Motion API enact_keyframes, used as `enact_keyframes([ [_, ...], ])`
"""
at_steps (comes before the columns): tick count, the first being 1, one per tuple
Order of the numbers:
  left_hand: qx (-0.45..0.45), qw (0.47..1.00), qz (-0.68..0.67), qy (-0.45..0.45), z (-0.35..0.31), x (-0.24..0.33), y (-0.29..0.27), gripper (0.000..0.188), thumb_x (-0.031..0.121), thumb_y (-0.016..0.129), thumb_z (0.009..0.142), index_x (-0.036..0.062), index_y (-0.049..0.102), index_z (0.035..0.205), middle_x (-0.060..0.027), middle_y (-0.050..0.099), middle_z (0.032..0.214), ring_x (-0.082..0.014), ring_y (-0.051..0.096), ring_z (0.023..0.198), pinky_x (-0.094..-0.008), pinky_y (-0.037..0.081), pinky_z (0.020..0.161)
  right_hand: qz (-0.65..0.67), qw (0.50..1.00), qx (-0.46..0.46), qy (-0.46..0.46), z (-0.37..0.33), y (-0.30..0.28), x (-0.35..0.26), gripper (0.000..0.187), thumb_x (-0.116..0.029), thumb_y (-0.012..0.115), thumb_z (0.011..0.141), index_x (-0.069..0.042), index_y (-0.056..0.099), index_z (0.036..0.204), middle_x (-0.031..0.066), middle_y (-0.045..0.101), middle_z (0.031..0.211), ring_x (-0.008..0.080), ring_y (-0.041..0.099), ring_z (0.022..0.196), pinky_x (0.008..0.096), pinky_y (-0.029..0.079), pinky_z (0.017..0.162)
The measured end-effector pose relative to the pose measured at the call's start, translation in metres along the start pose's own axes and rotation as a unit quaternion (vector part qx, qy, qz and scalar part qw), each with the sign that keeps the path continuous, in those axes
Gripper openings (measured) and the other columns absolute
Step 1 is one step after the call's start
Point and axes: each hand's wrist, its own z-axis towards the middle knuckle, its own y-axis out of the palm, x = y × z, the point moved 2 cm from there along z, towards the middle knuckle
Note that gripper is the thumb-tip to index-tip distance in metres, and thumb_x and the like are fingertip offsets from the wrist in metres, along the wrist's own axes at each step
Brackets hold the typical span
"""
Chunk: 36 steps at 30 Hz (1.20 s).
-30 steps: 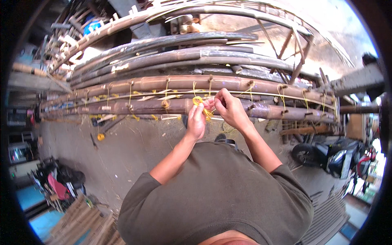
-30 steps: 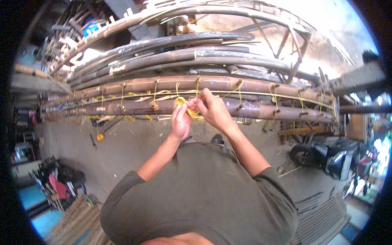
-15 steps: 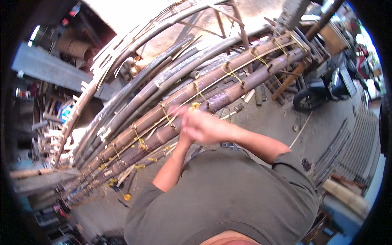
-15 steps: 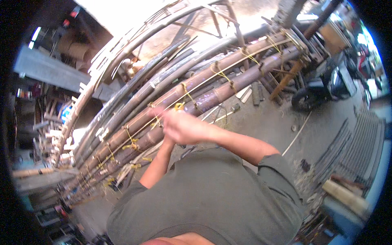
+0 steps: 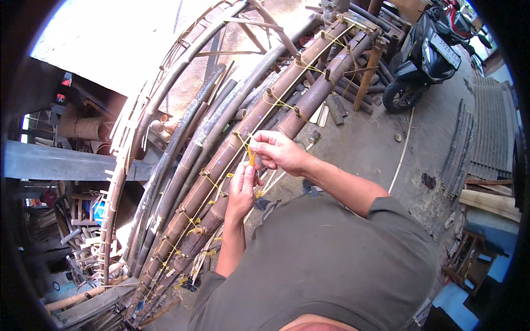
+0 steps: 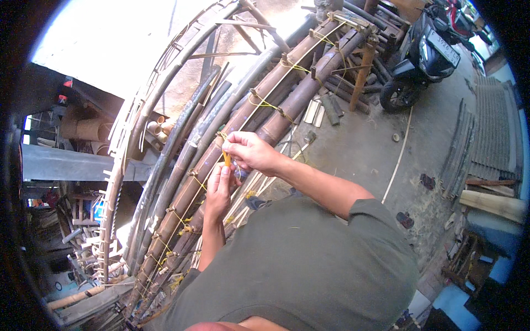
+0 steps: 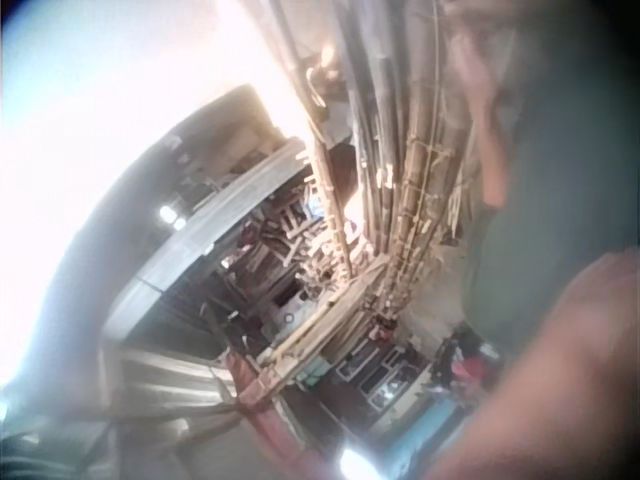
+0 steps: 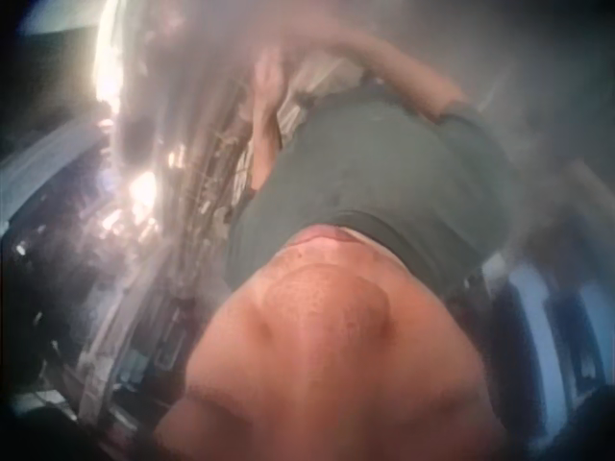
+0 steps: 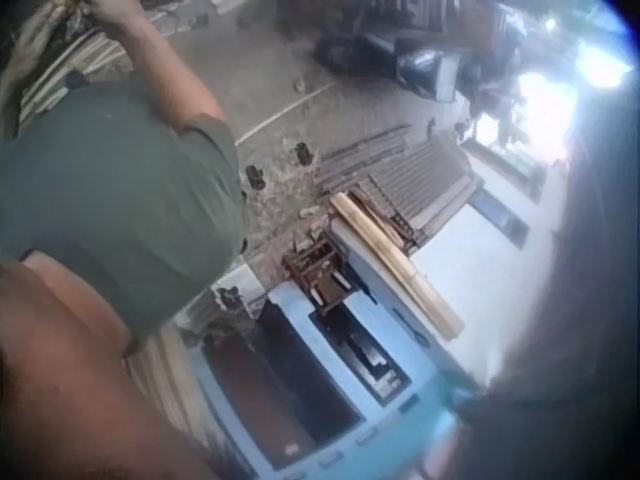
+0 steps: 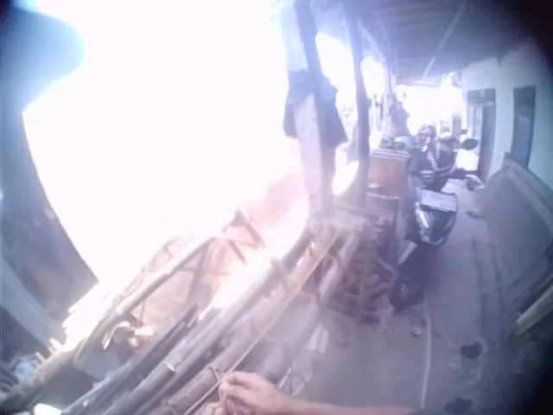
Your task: The person ties yellow string around a horizontal bamboo structure, wrapping and knotting the string at multiple points. The person repeatedly pulls, wraps, and secures the string along the bamboo poles.
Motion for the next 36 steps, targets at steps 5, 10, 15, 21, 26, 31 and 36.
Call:
enact_keyframes([
  [5,-0.032,0.999,-0.005,0.020,0.009,0.029,-0.004,0.020,0.020,0.045,0.101,0.0046,0.057,0.094,0.0012,0.051,0.076,-0.0065,0.049,0.069,-0.0212,0.042,0.060,0.187,0.948,-0.105,0.233,-0.002,-0.024,0.039,0.080,-0.083,0.024,0.081,-0.017,0.042,0.122,-0.0069,0.031,0.059,0.0043,0.026,0.043,0.0192,0.020,0.039],
  [10,-0.085,0.994,0.066,-0.029,0.019,-0.022,-0.026,0.027,0.021,0.044,0.097,0.0037,0.060,0.083,-0.0005,0.055,0.071,-0.0078,0.050,0.066,-0.0261,0.042,0.057,-0.162,0.948,-0.241,0.133,0.006,0.014,-0.024,0.076,-0.072,0.023,0.091,-0.011,0.032,0.136,0.0038,0.046,0.080,0.0120,0.049,0.057,0.0268,0.047,0.056],
  [15,-0.101,0.995,-0.016,-0.005,0.024,0.033,-0.018,0.026,0.019,0.050,0.094,0.0062,0.057,0.072,0.0005,0.053,0.063,-0.0069,0.047,0.057,-0.0242,0.037,0.052,0.286,0.921,-0.148,0.218,0.015,-0.044,0.059,0.063,-0.072,0.022,0.092,-0.014,0.047,0.102,-0.0035,0.042,0.063,0.0081,0.038,0.046,0.0239,0.037,0.044],
  [21,0.031,0.995,-0.081,-0.054,0.034,-0.021,-0.040,0.024,0.017,0.048,0.096,0.0066,0.058,0.078,0.0022,0.053,0.068,-0.0072,0.047,0.061,-0.0267,0.042,0.056,-0.240,0.951,-0.196,-0.020,-0.003,0.032,0.001,0.059,-0.063,0.027,0.097,-0.010,0.047,0.111,0.0056,0.050,0.078,0.0147,0.060,0.074,0.0301,0.049,0.066],
  [26,-0.210,0.976,0.048,-0.029,0.005,0.009,-0.003,0.020,0.019,0.053,0.095,0.0048,0.062,0.083,0.0025,0.053,0.069,-0.0087,0.051,0.066,-0.0249,0.042,0.057,0.082,0.960,-0.136,0.231,0.034,-0.034,0.048,0.059,-0.069,0.032,0.093,-0.013,0.051,0.090,-0.0039,0.039,0.055,0.0085,0.042,0.047,0.0252,0.035,0.043],
  [31,0.040,0.983,-0.170,-0.050,0.037,-0.024,-0.051,0.025,0.014,0.044,0.094,0.0054,0.057,0.075,0.0000,0.056,0.066,-0.0078,0.049,0.057,-0.0241,0.039,0.053,-0.170,0.970,-0.172,-0.003,0.002,0.016,0.019,0.053,-0.062,0.030,0.097,-0.013,0.043,0.113,0.0024,0.047,0.077,0.0154,0.056,0.077,0.0322,0.048,0.073],
  [36,-0.222,0.968,0.019,-0.119,0.001,-0.016,0.001,0.027,0.027,0.049,0.098,0.0070,0.058,0.081,0.0044,0.049,0.068,-0.0056,0.046,0.058,-0.0233,0.037,0.053,-0.180,0.976,-0.122,0.030,0.029,-0.023,0.047,0.060,-0.066,0.027,0.095,-0.011,0.046,0.108,0.0028,0.050,0.076,0.0102,0.049,0.061,0.0274,0.044,0.059],
])
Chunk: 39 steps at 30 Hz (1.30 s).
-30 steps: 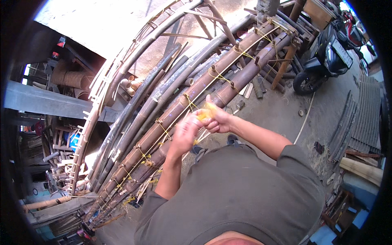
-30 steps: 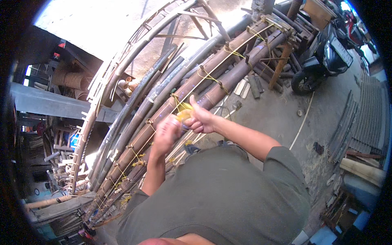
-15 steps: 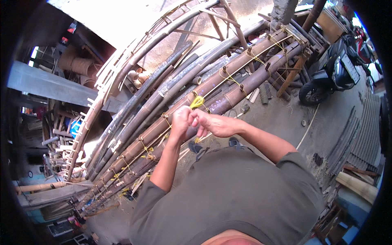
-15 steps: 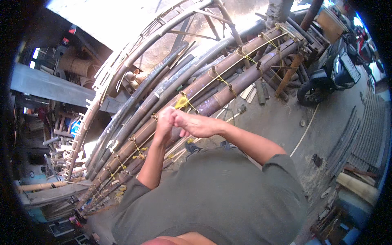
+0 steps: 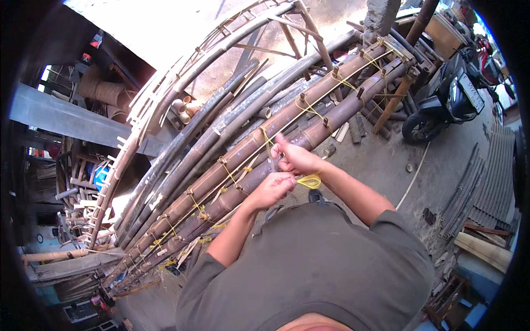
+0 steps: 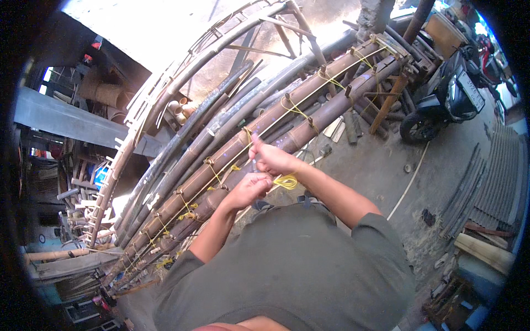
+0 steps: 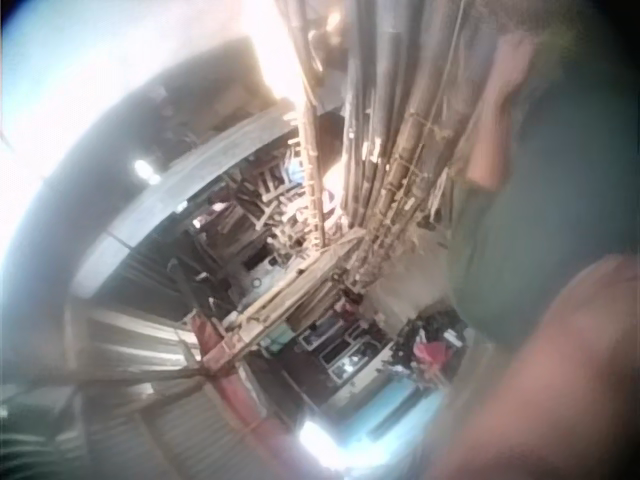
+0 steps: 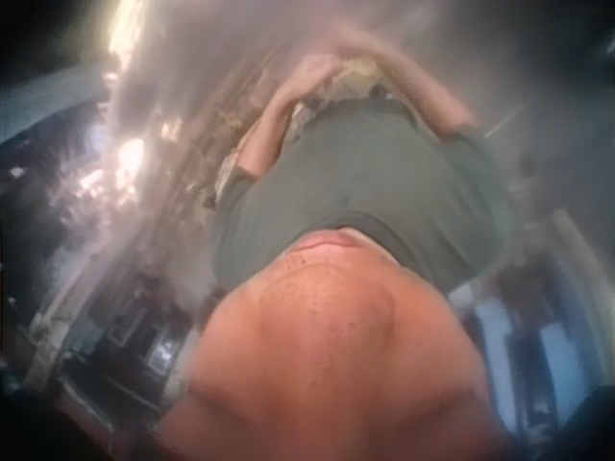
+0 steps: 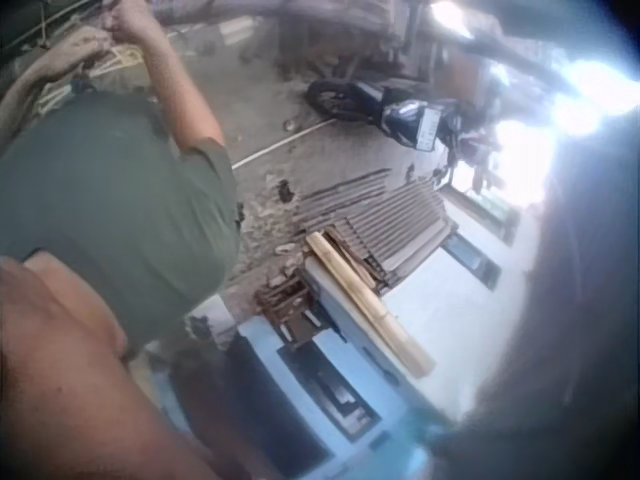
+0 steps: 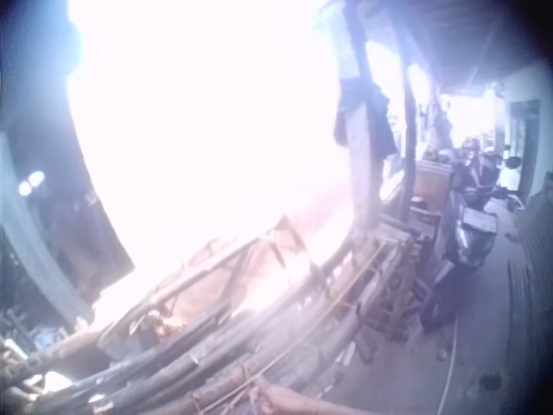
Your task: The person ties yellow string around a horizontal bamboo structure, wrapping and knotting the string at multiple points. The person repeatedly pulls, wraps, and secures the string along the bamboo poles.
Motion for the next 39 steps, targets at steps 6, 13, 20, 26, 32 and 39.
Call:
enact_keyframes([
  [6,0.232,0.941,-0.229,0.091,0.008,0.016,-0.034,0.027,0.021,0.045,0.096,0.0082,0.056,0.075,0.0005,0.053,0.064,-0.0074,0.045,0.053,-0.0231,0.036,0.050,0.153,0.987,0.055,-0.004,-0.012,0.021,0.002,0.065,-0.070,0.025,0.092,-0.011,0.041,0.113,0.0019,0.050,0.078,0.0127,0.052,0.069,0.0278,0.045,0.063],
  [13,0.121,0.987,-0.095,-0.055,0.003,-0.011,-0.012,0.026,0.022,0.050,0.096,0.0020,0.063,0.084,0.0022,0.054,0.071,-0.0077,0.048,0.062,-0.0254,0.039,0.057,-0.082,0.992,0.057,0.076,-0.019,0.013,-0.047,0.052,-0.056,0.030,0.100,-0.008,0.046,0.114,0.0055,0.053,0.073,0.0123,0.050,0.062,0.0300,0.045,0.062],
  [20,0.320,0.897,-0.245,0.180,0.073,0.020,-0.101,0.030,0.026,0.048,0.101,-0.0014,0.059,0.106,-0.0057,0.058,0.078,-0.0116,0.056,0.060,-0.0264,0.048,0.055,-0.442,0.836,0.273,-0.177,-0.038,0.019,-0.041,0.045,-0.036,0.060,0.093,-0.004,0.050,0.123,0.0227,0.048,0.118,0.0358,0.053,0.107,0.0406,0.043,0.096],
  [26,0.346,0.842,-0.354,0.217,0.053,0.048,-0.135,0.080,0.042,0.043,0.100,-0.0008,-0.002,0.150,-0.0311,0.002,0.154,-0.0367,0.020,0.143,-0.0427,0.020,0.118,-0.266,0.932,0.228,0.090,-0.067,-0.031,0.082,0.057,-0.044,0.061,0.089,-0.004,0.050,0.128,0.0239,0.049,0.120,0.0340,0.053,0.109,0.0420,0.042,0.098],
  [32,0.329,0.878,-0.330,0.110,0.022,-0.017,-0.057,0.050,0.028,0.050,0.099,-0.0017,0.039,0.138,-0.0198,0.045,0.136,-0.0282,0.048,0.126,-0.0390,0.041,0.105,-0.353,0.905,0.158,0.178,-0.060,-0.039,0.148,0.062,-0.051,0.066,0.083,-0.009,0.054,0.128,0.0296,0.045,0.135,0.0403,0.038,0.130,0.0431,0.032,0.109],
  [39,0.380,0.852,-0.358,0.024,-0.024,-0.112,0.020,0.037,0.017,0.054,0.097,-0.0047,0.051,0.128,-0.0164,0.061,0.118,-0.0234,0.061,0.110,-0.0350,0.050,0.096,-0.031,0.979,-0.175,0.105,-0.080,0.008,0.056,0.023,-0.028,0.045,0.102,-0.008,0.057,0.101,0.0009,0.058,0.081,0.0101,0.055,0.076,0.0269,0.047,0.072],
])
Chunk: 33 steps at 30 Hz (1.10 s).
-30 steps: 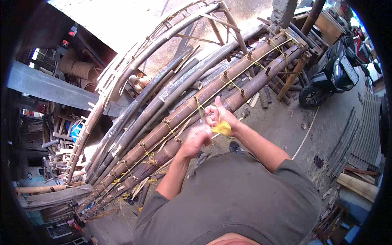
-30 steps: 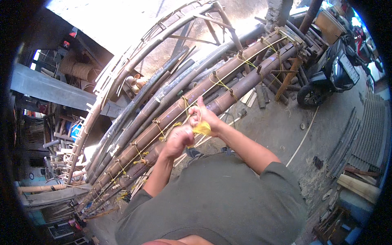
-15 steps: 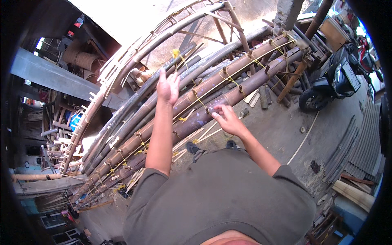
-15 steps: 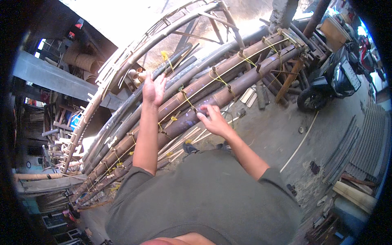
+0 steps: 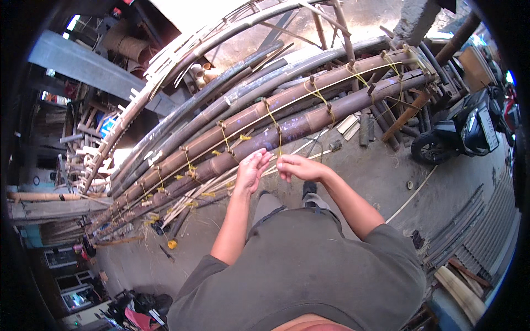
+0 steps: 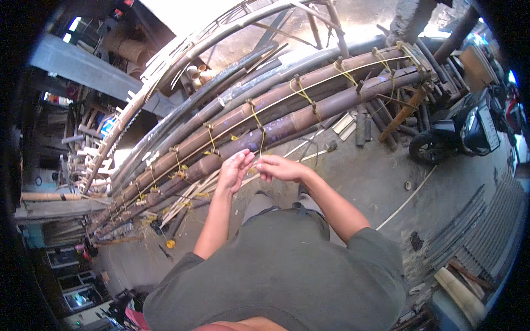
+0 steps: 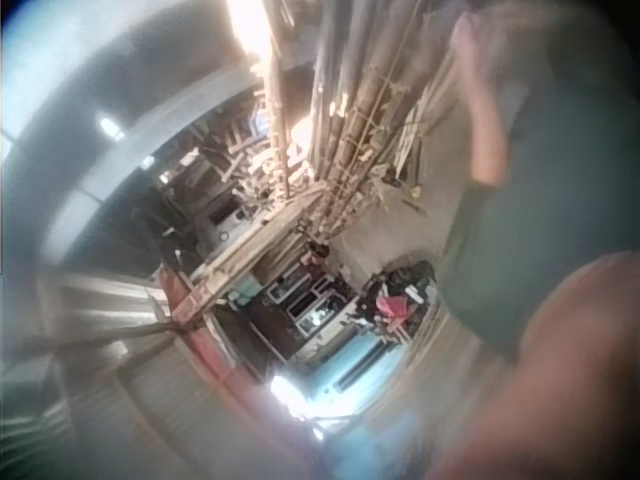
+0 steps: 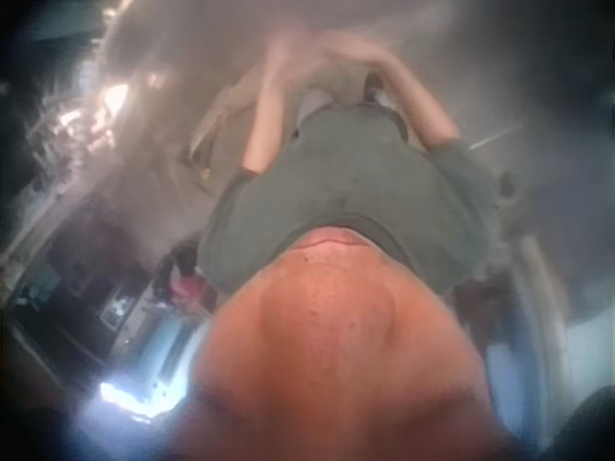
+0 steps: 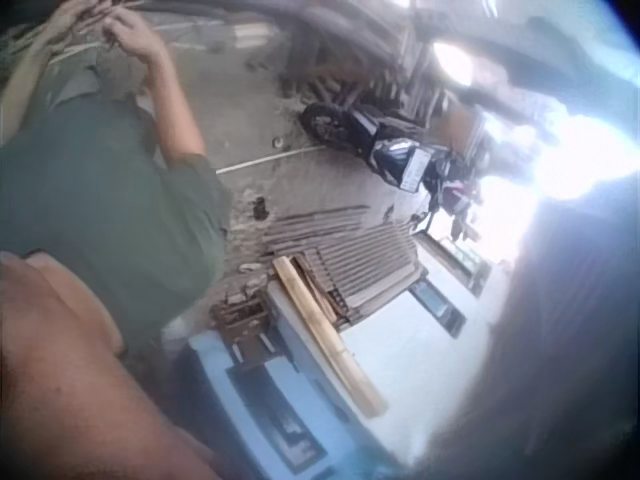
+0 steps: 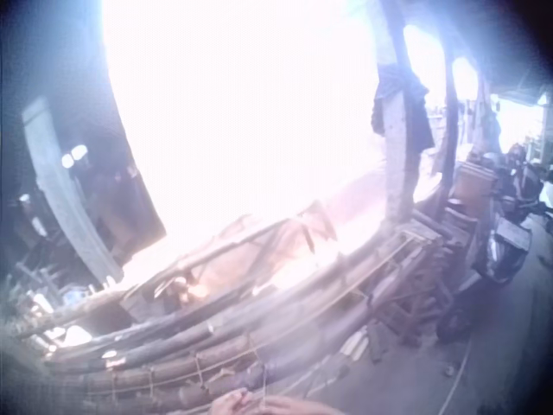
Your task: The person ties yellow string around a horizontal bamboo structure, wrapping and knotting the string at multiple points. The person repeatedly pulls, wraps, and secures the string along the bamboo poles.
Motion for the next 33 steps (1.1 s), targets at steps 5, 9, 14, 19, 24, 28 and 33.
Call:
enact_keyframes([
  [5,-0.137,0.985,0.031,-0.102,-0.047,-0.038,0.028,0.035,0.020,0.047,0.101,-0.0033,0.052,0.127,-0.0125,0.067,0.098,-0.0153,0.067,0.086,-0.0319,0.054,0.084,-0.124,0.955,-0.266,0.042,-0.057,0.073,-0.012,0.034,-0.035,0.036,0.105,-0.007,0.055,0.099,-0.0002,0.052,0.078,0.0097,0.048,0.073,0.0270,0.043,0.069],
  [9,-0.228,0.961,-0.013,-0.155,-0.097,-0.034,0.067,0.034,0.024,0.045,0.102,0.0006,0.052,0.126,-0.0015,0.056,0.076,-0.0076,0.052,0.062,-0.0243,0.048,0.061,-0.127,0.966,-0.149,0.167,-0.089,0.092,0.042,0.048,-0.043,0.033,0.103,-0.005,0.051,0.080,0.0015,0.046,0.072,0.0137,0.045,0.070,0.0312,0.041,0.068],
  [14,-0.186,0.961,0.095,-0.183,-0.096,-0.092,0.028,0.028,0.028,0.048,0.101,0.0064,0.055,0.117,0.0058,0.040,0.068,-0.0037,0.031,0.057,-0.0201,0.028,0.048,-0.073,0.970,-0.013,0.230,-0.123,0.123,0.049,0.041,-0.036,0.038,0.102,-0.006,0.050,0.077,-0.0016,0.044,0.070,0.0110,0.042,0.067,0.0299,0.040,0.062],
  [19,-0.302,0.931,0.048,-0.200,-0.114,-0.071,0.039,0.024,0.029,0.053,0.100,0.0065,0.058,0.107,0.0037,0.050,0.069,-0.0033,0.040,0.055,-0.0195,0.033,0.048,-0.031,0.972,0.118,0.199,-0.154,0.123,0.075,0.027,-0.029,0.044,0.100,-0.008,0.057,0.088,-0.0032,0.052,0.077,0.0076,0.048,0.069,0.0254,0.044,0.060],
  [24,-0.484,0.789,0.303,-0.225,-0.106,-0.079,0.019,0.049,0.036,0.052,0.099,-0.0015,0.045,0.130,-0.0170,0.062,0.113,-0.0145,0.064,0.083,-0.0261,0.051,0.073,0.055,0.949,0.291,0.111,-0.165,0.098,0.036,0.021,-0.024,0.049,0.098,-0.009,0.059,0.089,-0.0039,0.055,0.078,0.0060,0.049,0.068,0.0236,0.044,0.059],
  [28,-0.365,0.741,0.562,0.041,-0.099,-0.052,0.032,0.087,0.049,0.050,0.096,0.0038,-0.002,0.149,-0.0272,0.029,0.146,-0.0345,0.051,0.120,-0.0353,0.050,0.092,0.035,0.993,0.033,0.107,-0.155,0.148,-0.021,0.021,-0.023,0.048,0.099,-0.009,0.062,0.094,-0.0040,0.056,0.082,0.0056,0.051,0.072,0.0234,0.044,0.061],
  [33,-0.542,0.767,0.181,-0.291,-0.118,-0.040,0.038,0.090,0.056,0.042,0.096,0.0080,-0.010,0.151,-0.0244,0.011,0.154,-0.0307,0.052,0.122,-0.0347,0.055,0.086,-0.089,0.965,0.213,0.120,-0.144,0.120,0.045,0.022,-0.019,0.045,0.097,-0.007,0.062,0.097,0.0001,0.057,0.076,0.0091,0.053,0.068,0.0257,0.044,0.057],
])
